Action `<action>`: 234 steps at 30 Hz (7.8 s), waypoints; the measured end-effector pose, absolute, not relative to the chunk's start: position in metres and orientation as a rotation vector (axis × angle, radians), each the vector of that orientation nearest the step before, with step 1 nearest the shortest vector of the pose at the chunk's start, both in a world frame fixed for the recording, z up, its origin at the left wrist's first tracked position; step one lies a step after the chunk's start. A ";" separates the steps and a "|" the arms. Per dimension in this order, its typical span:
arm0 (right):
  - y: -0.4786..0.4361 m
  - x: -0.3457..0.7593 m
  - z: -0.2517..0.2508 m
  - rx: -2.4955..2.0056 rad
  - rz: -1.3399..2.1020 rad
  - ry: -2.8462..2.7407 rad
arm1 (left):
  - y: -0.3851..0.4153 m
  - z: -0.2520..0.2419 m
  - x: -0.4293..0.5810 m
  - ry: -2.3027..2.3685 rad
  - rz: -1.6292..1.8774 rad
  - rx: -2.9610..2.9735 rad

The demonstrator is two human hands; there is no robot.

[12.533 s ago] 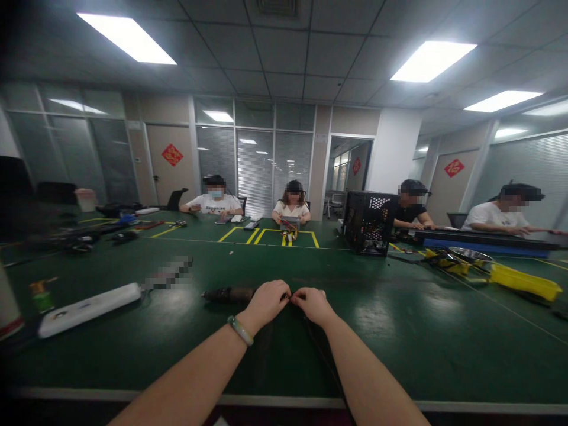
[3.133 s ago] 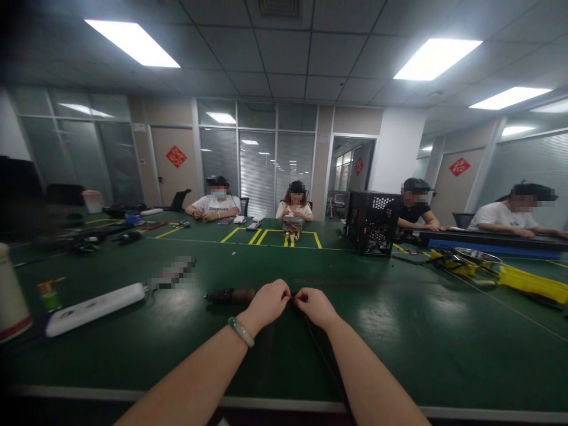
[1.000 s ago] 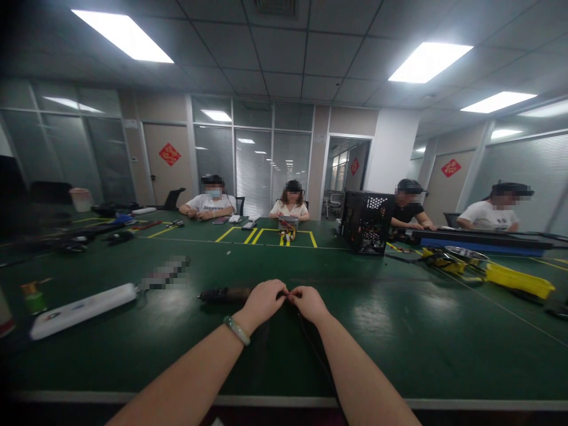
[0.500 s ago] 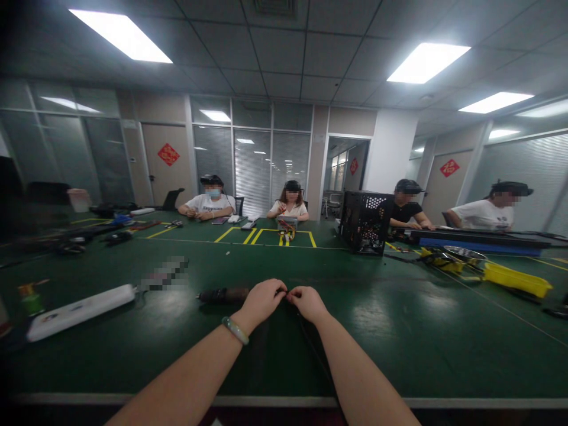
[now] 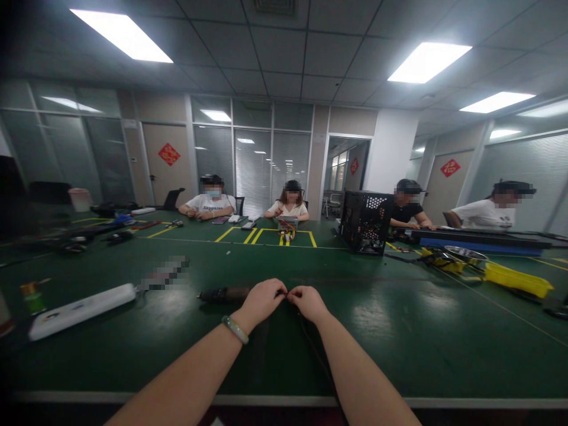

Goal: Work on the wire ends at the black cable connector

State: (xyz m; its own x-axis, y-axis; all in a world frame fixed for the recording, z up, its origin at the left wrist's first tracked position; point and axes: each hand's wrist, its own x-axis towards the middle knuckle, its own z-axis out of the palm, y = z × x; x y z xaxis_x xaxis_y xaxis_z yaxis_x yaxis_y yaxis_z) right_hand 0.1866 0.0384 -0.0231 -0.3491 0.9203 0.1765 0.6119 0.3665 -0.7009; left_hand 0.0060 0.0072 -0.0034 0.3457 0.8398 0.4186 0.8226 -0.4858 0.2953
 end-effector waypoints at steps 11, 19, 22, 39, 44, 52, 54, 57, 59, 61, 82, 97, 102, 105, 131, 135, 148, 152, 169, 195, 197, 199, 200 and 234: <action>0.043 0.188 -0.029 -1.321 0.708 -2.076 | 0.005 -0.001 0.007 1.653 0.838 2.506; 0.041 0.187 -0.025 -1.321 0.698 -2.079 | 0.004 -0.003 0.008 1.665 0.820 2.511; 0.040 0.187 -0.024 -1.330 0.719 -2.076 | 0.004 -0.003 0.008 1.672 0.819 2.501; 0.036 0.185 -0.024 -1.260 0.696 -2.093 | 0.004 -0.001 0.009 1.679 0.784 2.519; 0.036 0.185 -0.023 -1.268 0.680 -2.104 | 0.006 -0.003 0.009 1.689 0.781 2.529; 0.034 0.187 -0.021 -1.258 0.729 -2.104 | 0.003 0.000 0.009 1.695 0.748 2.493; 0.034 0.187 -0.022 -1.245 0.734 -2.096 | 0.002 0.001 0.008 1.682 0.767 2.514; 0.034 0.186 -0.022 -1.250 0.710 -2.103 | 0.000 0.002 0.009 1.677 0.755 2.517; 0.034 0.187 -0.021 -1.268 0.692 -2.105 | 0.000 0.003 0.009 1.684 0.727 2.504; 0.034 0.187 -0.021 -1.277 0.686 -2.111 | -0.001 0.004 0.009 1.687 0.718 2.498; 0.039 0.192 -0.025 -1.276 0.662 -2.118 | 0.001 0.002 0.005 1.613 0.808 2.502; 0.040 0.192 -0.027 -1.259 0.710 -2.101 | 0.001 0.002 0.006 1.654 0.738 2.530; 0.044 0.192 -0.031 -1.258 0.682 -2.074 | 0.004 -0.001 0.006 1.648 0.782 2.567; 0.045 0.192 -0.031 -1.264 0.682 -2.064 | 0.005 -0.002 0.006 1.629 0.814 2.578; 0.049 0.193 -0.035 -1.226 0.715 -2.088 | 0.005 -0.002 0.005 1.608 0.784 2.624; 0.048 0.194 -0.033 -1.250 0.709 -2.093 | 0.006 -0.004 0.004 1.601 0.823 2.609; 0.046 0.194 -0.031 -1.268 0.745 -2.085 | 0.004 0.000 0.005 1.630 0.756 2.562; 0.043 0.192 -0.029 -1.293 0.747 -2.071 | 0.004 0.000 0.005 1.607 0.762 2.586; 0.042 0.192 -0.028 -1.287 0.683 -2.084 | 0.004 0.002 0.007 1.639 0.772 2.545; 0.041 0.183 -0.024 -1.342 0.665 -2.058 | 0.006 -0.001 0.006 1.661 0.778 2.478; 0.040 0.185 -0.023 -1.340 0.632 -2.071 | 0.009 -0.003 0.006 1.656 0.791 2.482; 0.039 0.187 -0.023 -1.332 0.616 -2.088 | 0.012 -0.006 0.005 1.658 0.800 2.483; 0.039 0.188 -0.022 -1.319 0.610 -2.099 | 0.014 -0.008 0.005 1.660 0.804 2.481; 0.044 0.189 -0.029 -1.307 0.517 -2.128 | 0.004 -0.001 0.005 1.632 0.798 2.547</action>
State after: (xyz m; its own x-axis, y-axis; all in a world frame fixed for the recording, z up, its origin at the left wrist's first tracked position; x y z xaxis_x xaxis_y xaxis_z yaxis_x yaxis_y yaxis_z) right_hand 0.1890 0.0441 -0.0287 -0.3499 0.8956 0.2748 0.6695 0.4442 -0.5954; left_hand 0.0054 0.0039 -0.0007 0.3259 0.8527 0.4084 0.8460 -0.4558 0.2766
